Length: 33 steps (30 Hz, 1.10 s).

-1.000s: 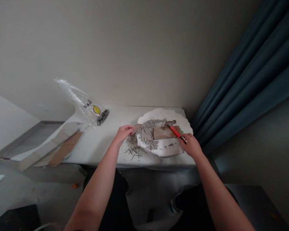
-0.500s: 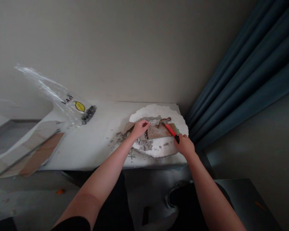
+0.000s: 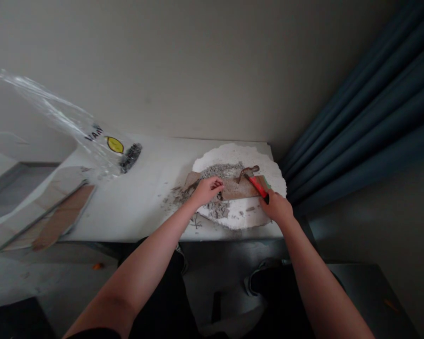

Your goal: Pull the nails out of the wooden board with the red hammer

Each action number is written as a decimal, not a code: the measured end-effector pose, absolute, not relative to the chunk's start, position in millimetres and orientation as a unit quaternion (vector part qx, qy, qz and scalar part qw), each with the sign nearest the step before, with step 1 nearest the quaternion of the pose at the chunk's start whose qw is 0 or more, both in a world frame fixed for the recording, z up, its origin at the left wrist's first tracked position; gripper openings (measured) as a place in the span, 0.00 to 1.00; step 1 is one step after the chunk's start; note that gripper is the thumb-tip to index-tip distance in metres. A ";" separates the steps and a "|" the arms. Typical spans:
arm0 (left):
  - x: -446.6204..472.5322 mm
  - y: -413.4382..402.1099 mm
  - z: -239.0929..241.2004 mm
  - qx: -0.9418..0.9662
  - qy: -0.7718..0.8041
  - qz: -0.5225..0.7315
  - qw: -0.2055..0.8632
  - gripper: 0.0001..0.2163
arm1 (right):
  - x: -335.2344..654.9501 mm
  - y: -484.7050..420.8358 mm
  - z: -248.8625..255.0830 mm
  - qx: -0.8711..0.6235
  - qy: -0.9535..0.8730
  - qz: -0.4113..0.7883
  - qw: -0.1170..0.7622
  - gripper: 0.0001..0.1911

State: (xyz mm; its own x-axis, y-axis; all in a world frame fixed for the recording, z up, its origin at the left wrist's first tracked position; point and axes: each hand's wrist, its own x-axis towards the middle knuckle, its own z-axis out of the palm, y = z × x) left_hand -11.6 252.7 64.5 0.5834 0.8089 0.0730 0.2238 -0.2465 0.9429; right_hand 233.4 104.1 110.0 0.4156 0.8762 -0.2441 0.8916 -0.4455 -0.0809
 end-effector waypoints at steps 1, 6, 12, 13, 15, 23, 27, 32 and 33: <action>-12.3 251.3 64.9 0.732 0.352 0.293 0.504 0.05 | 233.2 103.7 110.1 0.841 0.525 -0.126 0.029 0.25; -11.1 244.9 66.2 0.734 0.348 0.297 0.501 0.07 | 232.4 102.5 109.1 0.843 0.523 -0.124 0.025 0.25; -8.6 241.6 67.7 0.747 0.351 0.290 0.484 0.05 | 230.9 102.2 110.1 0.846 0.520 -0.117 0.021 0.24; -8.5 241.6 67.7 0.747 0.351 0.291 0.483 0.05 | 230.8 101.9 110.4 0.845 0.521 -0.115 0.020 0.24; -8.5 241.8 67.6 0.747 0.352 0.293 0.483 0.06 | 231.0 100.9 110.7 0.844 0.524 -0.111 0.020 0.24; -9.1 242.4 66.6 0.756 0.342 0.295 0.473 0.06 | 233.0 98.2 107.2 0.842 0.528 -0.106 0.023 0.24; -9.3 243.0 66.5 0.770 0.342 0.294 0.451 0.05 | 232.8 98.4 107.3 0.843 0.527 -0.106 0.027 0.23; -10.2 243.3 66.2 0.783 0.335 0.290 0.437 0.05 | 231.0 98.0 109.6 0.842 0.529 -0.106 0.030 0.23; -10.5 243.0 65.9 0.787 0.334 0.289 0.430 0.05 | 230.3 98.2 110.3 0.841 0.529 -0.106 0.031 0.22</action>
